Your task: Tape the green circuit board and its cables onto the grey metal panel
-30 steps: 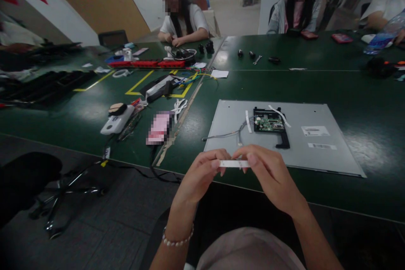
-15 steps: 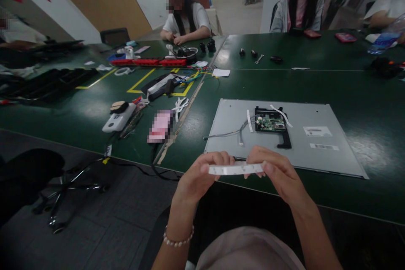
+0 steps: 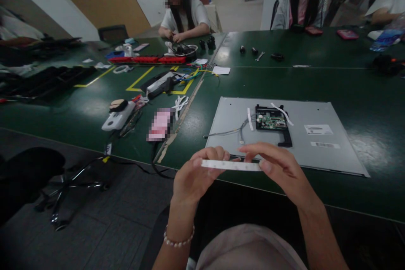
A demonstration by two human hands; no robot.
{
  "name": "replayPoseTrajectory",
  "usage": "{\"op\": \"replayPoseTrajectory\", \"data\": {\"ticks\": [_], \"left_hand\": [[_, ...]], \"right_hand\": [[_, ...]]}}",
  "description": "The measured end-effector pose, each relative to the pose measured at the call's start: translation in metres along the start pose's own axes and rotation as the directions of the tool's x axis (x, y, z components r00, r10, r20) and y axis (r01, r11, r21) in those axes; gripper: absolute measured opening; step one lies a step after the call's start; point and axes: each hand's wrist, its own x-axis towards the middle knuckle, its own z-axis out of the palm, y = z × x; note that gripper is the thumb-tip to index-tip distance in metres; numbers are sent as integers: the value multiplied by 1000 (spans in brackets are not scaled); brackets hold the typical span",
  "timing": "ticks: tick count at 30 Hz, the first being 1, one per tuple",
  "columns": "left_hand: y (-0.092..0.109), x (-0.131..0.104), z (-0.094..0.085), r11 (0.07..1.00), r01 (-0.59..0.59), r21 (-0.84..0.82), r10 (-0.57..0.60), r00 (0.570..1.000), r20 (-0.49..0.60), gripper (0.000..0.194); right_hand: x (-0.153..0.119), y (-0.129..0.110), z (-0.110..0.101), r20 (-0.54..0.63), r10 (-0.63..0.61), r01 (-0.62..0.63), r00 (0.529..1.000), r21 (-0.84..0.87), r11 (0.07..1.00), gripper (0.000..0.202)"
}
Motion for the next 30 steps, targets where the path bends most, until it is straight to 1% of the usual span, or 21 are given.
{"op": "replayPoseTrajectory", "data": {"ticks": [2, 4, 5, 8, 10, 11, 12, 13, 14, 15, 16, 17, 18, 19, 20, 22, 23, 25, 27, 28, 30], "left_hand": [[-2, 1, 1, 990, 36, -140, -39, 999, -21, 38], [-5, 2, 2, 970, 66, -233, -85, 994, -74, 40], [-7, 2, 2, 960, 73, -271, -106, 989, -108, 41], [-14, 6, 2, 941, 78, -330, -143, 974, -176, 39], [-20, 9, 0, 952, 92, -292, -151, 970, -188, 36], [-23, 11, -2, 968, 87, -233, -136, 970, -201, 34], [-25, 12, -3, 988, 58, -140, -91, 967, -237, 31], [-27, 13, -4, 1000, 6, -10, -8, 956, -294, 27], [-28, 13, -5, 987, -60, 151, 111, 927, -358, 23], [-28, 12, -5, 938, -121, 326, 255, 875, -411, 18], [-28, 11, -5, 854, -160, 495, 402, 807, -433, 14], [-27, 8, -4, 751, -170, 638, 522, 745, -416, 11], [-25, 5, -2, 645, -165, 746, 603, 709, -365, 9], [-22, 3, 1, 543, -156, 825, 646, 706, -292, 8], [-19, 0, 4, 450, -151, 880, 651, 730, -208, 8], [-13, -3, 11, 296, -141, 945, 581, 811, -61, 9], [-11, -3, 13, 234, -130, 963, 529, 849, -13, 11], [-7, -2, 18, 127, -94, 987, 435, 900, 30, 14], [-6, 0, 19, 48, -66, 997, 366, 929, 44, 17], [-6, 1, 19, 25, -67, 997, 335, 941, 55, 18], [-5, 2, 18, 23, -97, 995, 289, 953, 87, 20]], "right_hand": [[-1, 9, -4, 53, -6, 0, 999, 103, 995, 42], [-1, 15, -3, 100, -16, -2, 995, 183, 983, 49], [-1, 17, -2, 110, -16, -6, 994, 203, 979, 49], [-1, 20, 5, 93, -4, -13, 996, 177, 984, 37], [-2, 22, 7, 67, -10, 1, 998, 140, 990, 29], [-3, 22, 7, 44, -16, 11, 999, 117, 993, 25], [-3, 22, 7, 13, -18, 17, 1000, 78, 997, 23], [-3, 20, 7, -22, -14, 15, 1000, 15, 1000, 20], [-3, 17, 7, -65, -6, 2, 998, -70, 998, 17], [-2, 14, 8, -107, 4, -21, 994, -165, 986, 15], [-2, 10, 9, -140, 8, -44, 990, -256, 966, 13], [-1, 6, 11, -159, 4, -57, 987, -335, 941, 12], [-1, 3, 13, -160, -12, -53, 987, -395, 917, 11], [0, 0, 16, -147, -40, -30, 988, -440, 898, 10], [0, -1, 19, -125, -70, 2, 990, -475, 880, 10], [0, -2, 24, -78, -125, 66, 989, -529, 846, 10], [0, -1, 26, -59, -142, 86, 988, -553, 829, 11], [-1, 1, 28, -33, -149, 100, 988, -595, 797, 12], [-2, 2, 28, -16, -132, 93, 991, -628, 773, 12], [-3, 3, 28, -11, -122, 87, 992, -640, 764, 12], [-4, 3, 26, -2, -97, 73, 995, -645, 760, 13]]}}
